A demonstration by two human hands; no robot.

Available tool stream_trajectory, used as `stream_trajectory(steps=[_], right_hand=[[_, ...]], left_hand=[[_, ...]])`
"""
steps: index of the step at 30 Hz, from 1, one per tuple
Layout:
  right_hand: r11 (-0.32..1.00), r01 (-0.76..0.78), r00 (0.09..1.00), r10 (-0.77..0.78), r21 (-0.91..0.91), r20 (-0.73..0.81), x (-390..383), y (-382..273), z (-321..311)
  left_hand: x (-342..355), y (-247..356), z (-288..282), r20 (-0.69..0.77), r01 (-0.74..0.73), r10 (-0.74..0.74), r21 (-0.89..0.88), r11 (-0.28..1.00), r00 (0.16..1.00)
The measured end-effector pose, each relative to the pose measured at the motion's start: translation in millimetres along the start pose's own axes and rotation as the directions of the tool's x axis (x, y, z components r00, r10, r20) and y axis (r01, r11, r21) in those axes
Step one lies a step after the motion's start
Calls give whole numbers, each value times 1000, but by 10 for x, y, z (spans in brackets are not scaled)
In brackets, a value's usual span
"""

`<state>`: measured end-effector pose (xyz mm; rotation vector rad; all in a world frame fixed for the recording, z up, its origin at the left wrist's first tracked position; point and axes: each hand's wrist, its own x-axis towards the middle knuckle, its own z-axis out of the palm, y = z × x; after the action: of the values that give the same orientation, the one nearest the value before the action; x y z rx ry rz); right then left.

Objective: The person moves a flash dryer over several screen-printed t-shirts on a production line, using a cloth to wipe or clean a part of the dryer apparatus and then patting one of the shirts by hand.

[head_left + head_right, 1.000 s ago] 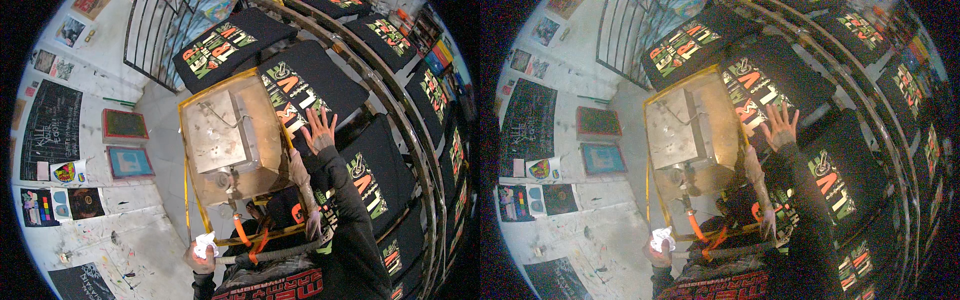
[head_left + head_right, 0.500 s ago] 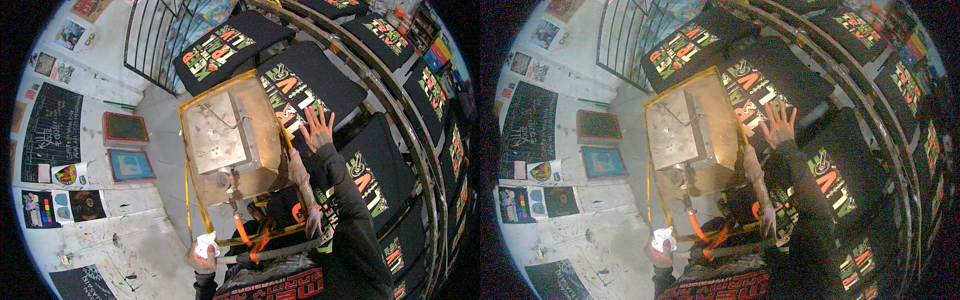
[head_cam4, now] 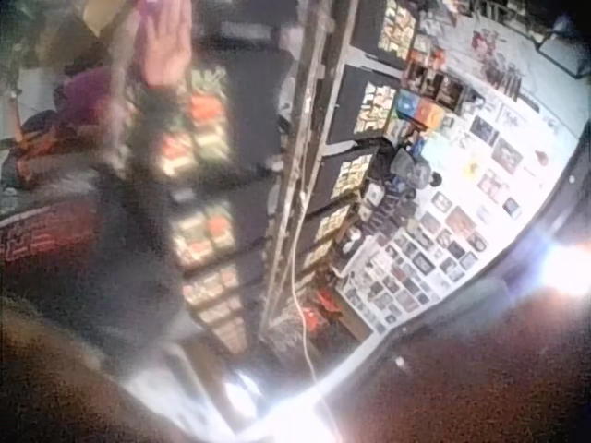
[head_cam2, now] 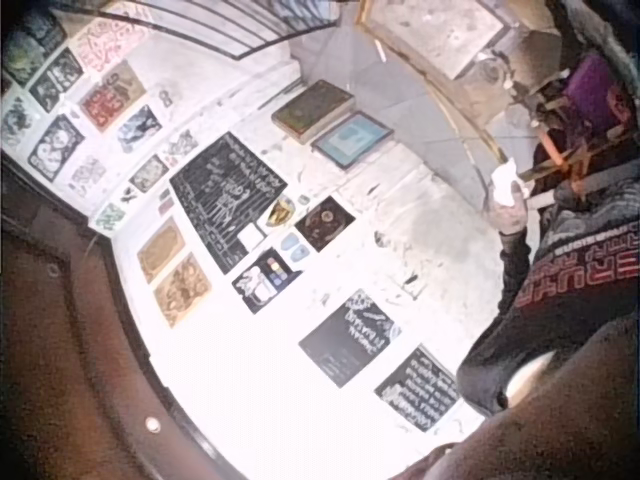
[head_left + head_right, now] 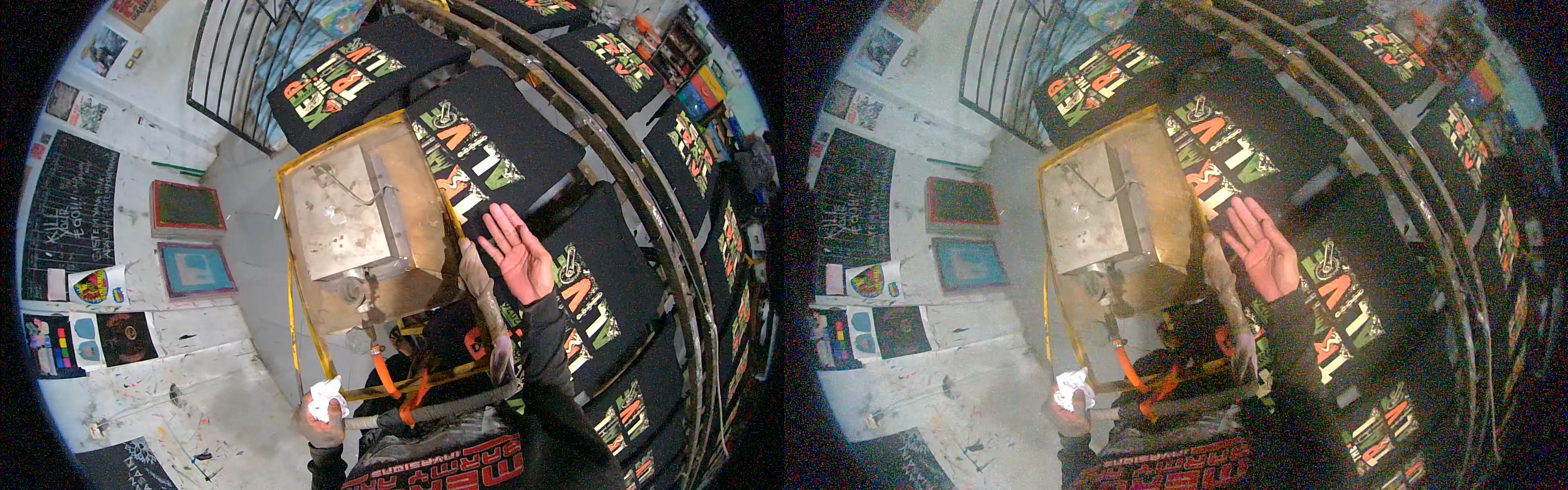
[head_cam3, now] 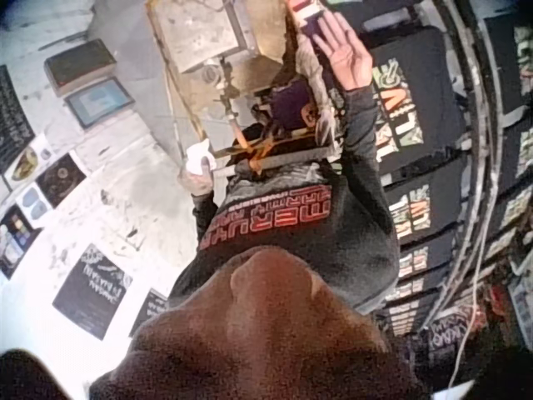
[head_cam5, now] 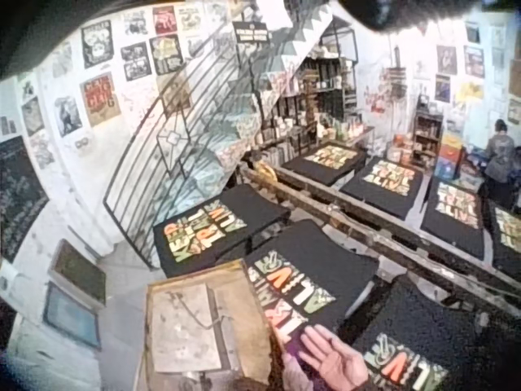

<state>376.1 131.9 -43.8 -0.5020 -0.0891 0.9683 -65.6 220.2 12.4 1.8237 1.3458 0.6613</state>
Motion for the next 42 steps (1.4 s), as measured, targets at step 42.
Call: stream_trajectory(steps=[42], right_hand=[[387,168,906,-424,-907,-13,-274,187,568]], left_hand=[[-5,-101,-1,-72,-202,225,241,949,972]])
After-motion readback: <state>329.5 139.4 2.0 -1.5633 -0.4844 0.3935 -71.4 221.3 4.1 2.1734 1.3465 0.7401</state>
